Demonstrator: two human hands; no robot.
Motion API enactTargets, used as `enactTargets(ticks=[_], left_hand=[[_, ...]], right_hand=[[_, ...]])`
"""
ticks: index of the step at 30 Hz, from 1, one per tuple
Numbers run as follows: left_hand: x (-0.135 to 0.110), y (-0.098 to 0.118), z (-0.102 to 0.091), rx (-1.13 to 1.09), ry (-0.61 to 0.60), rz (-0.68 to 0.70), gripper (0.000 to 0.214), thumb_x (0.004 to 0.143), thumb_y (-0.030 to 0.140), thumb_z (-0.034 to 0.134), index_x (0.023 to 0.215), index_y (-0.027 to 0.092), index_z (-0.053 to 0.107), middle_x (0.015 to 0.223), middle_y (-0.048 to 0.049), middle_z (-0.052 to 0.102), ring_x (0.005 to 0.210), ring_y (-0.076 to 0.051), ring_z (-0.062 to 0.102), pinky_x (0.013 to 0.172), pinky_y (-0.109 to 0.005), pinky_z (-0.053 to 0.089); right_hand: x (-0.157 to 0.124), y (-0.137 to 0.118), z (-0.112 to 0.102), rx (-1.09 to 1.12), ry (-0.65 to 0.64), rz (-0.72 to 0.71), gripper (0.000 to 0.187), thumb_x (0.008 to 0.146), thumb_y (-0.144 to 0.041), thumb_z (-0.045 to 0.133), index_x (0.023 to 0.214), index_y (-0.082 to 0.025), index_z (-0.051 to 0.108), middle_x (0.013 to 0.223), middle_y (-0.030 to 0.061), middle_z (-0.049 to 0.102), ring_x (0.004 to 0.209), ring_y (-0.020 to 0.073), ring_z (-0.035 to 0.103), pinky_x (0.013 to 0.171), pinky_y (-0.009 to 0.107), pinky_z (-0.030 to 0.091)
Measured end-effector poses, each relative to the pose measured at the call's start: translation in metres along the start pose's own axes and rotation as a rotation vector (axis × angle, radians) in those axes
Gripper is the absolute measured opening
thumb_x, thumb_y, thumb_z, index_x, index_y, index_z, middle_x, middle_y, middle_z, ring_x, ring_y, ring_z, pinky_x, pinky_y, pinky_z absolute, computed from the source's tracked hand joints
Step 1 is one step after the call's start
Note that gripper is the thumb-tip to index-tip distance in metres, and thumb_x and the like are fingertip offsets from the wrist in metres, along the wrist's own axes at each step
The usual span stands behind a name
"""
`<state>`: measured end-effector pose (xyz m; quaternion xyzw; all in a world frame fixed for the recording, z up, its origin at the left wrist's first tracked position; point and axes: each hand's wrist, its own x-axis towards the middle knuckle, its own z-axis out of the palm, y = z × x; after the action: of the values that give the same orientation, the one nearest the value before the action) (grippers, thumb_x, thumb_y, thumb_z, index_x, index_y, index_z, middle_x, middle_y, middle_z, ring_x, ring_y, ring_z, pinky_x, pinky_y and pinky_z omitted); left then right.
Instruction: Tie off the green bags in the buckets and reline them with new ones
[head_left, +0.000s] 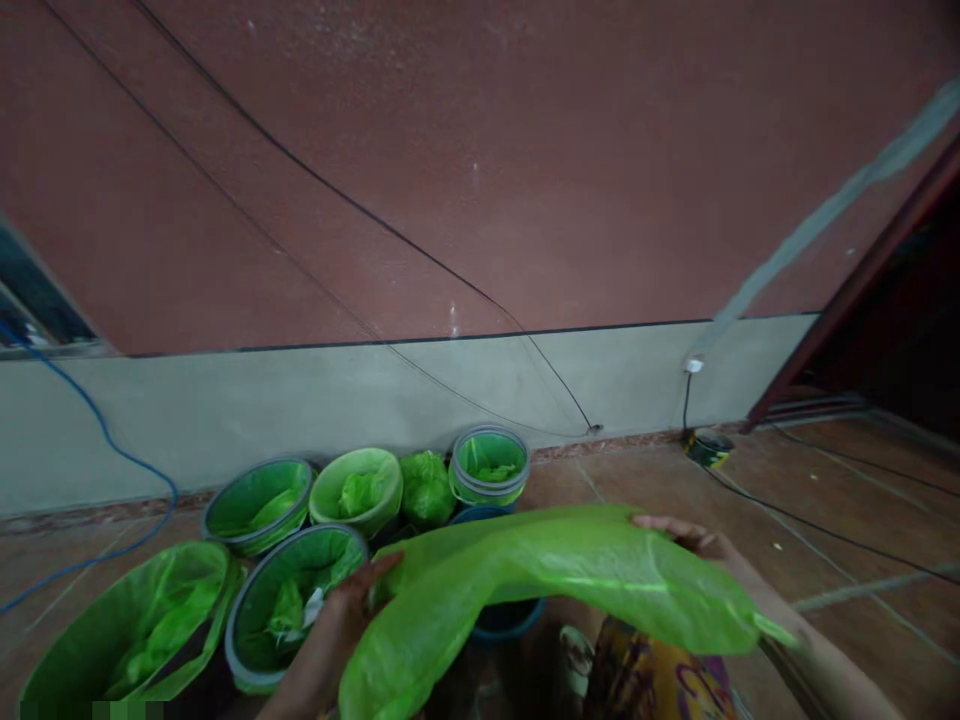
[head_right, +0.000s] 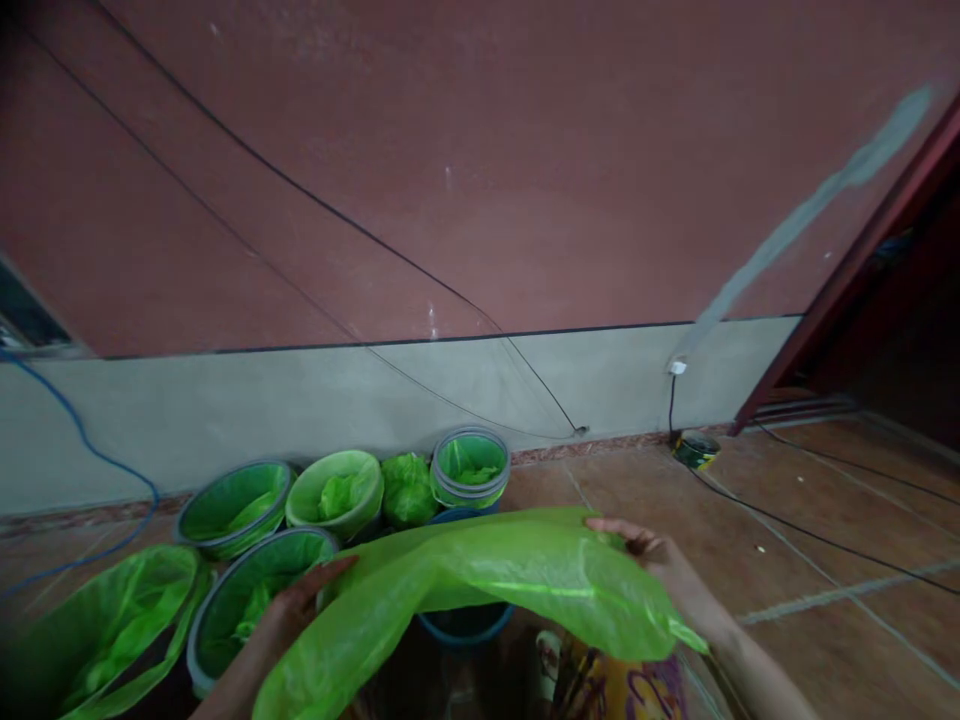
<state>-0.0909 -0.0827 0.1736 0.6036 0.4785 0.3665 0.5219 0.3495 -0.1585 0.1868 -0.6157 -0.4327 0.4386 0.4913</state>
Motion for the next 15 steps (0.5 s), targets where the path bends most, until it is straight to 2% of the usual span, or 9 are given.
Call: enactTargets(ticks=[3, 5, 7, 10, 13, 15], left_hand=[[0.005, 0.001, 0.001, 0.228, 0.025, 0.076, 0.043, 0.071, 0.024, 0.062, 0.112, 0.023, 0.071, 0.119, -0.0060, 0.069, 0.113, -0.029, 0.062, 0.098, -0.040, 0.049], [0.010, -0.006, -0.003, 0.430, 0.025, 0.115, 0.046, 0.073, 0.021, 0.055, 0.117, 0.025, 0.069, 0.119, -0.0046, 0.069, 0.113, -0.028, 0.062, 0.097, -0.040, 0.050], [0.017, -0.016, -0.009, 0.628, 0.049, 0.174, 0.049, 0.076, 0.020, 0.050, 0.123, 0.025, 0.065, 0.121, -0.0052, 0.068, 0.115, -0.028, 0.061, 0.097, -0.040, 0.050], [0.029, -0.024, -0.014, 0.833, 0.119, 0.352, 0.049, 0.082, 0.020, 0.044, 0.127, 0.023, 0.060, 0.121, -0.0079, 0.067, 0.110, -0.025, 0.064, 0.096, -0.038, 0.052], [0.038, -0.018, -0.012, 0.923, 0.199, 0.513, 0.040, 0.083, 0.022, 0.045, 0.116, 0.022, 0.067, 0.107, -0.0093, 0.069, 0.100, -0.023, 0.066, 0.094, -0.035, 0.052], [0.042, -0.009, -0.008, 0.928, 0.265, 0.541, 0.031, 0.082, 0.023, 0.048, 0.101, 0.022, 0.072, 0.096, -0.0093, 0.069, 0.094, -0.023, 0.066, 0.093, -0.036, 0.052]], right_hand=[[-0.003, -0.002, -0.004, -0.121, -0.097, 0.032, 0.042, 0.065, -0.035, 0.072, 0.103, -0.017, 0.073, 0.099, 0.0129, 0.075, 0.082, 0.0291, 0.071, 0.077, 0.041, 0.057], [-0.004, -0.004, -0.005, -0.333, -0.092, -0.041, 0.035, 0.072, -0.033, 0.062, 0.102, -0.018, 0.074, 0.103, 0.0118, 0.074, 0.089, 0.0287, 0.070, 0.084, 0.040, 0.055], [-0.004, -0.004, -0.006, -0.577, -0.053, -0.197, 0.035, 0.075, -0.030, 0.055, 0.103, -0.020, 0.074, 0.108, 0.0106, 0.073, 0.097, 0.0274, 0.068, 0.089, 0.039, 0.053], [0.000, -0.003, -0.010, -0.831, 0.037, -0.372, 0.037, 0.079, -0.026, 0.046, 0.103, -0.019, 0.073, 0.105, 0.0124, 0.072, 0.095, 0.0259, 0.068, 0.087, 0.039, 0.053], [0.001, -0.002, -0.017, -0.917, 0.172, -0.443, 0.034, 0.081, -0.028, 0.044, 0.093, -0.019, 0.074, 0.092, 0.0130, 0.071, 0.088, 0.0259, 0.067, 0.081, 0.040, 0.053], [0.000, -0.001, -0.022, -0.882, 0.246, -0.464, 0.030, 0.080, -0.031, 0.047, 0.091, -0.021, 0.073, 0.096, 0.0126, 0.069, 0.090, 0.0252, 0.066, 0.080, 0.039, 0.053]])
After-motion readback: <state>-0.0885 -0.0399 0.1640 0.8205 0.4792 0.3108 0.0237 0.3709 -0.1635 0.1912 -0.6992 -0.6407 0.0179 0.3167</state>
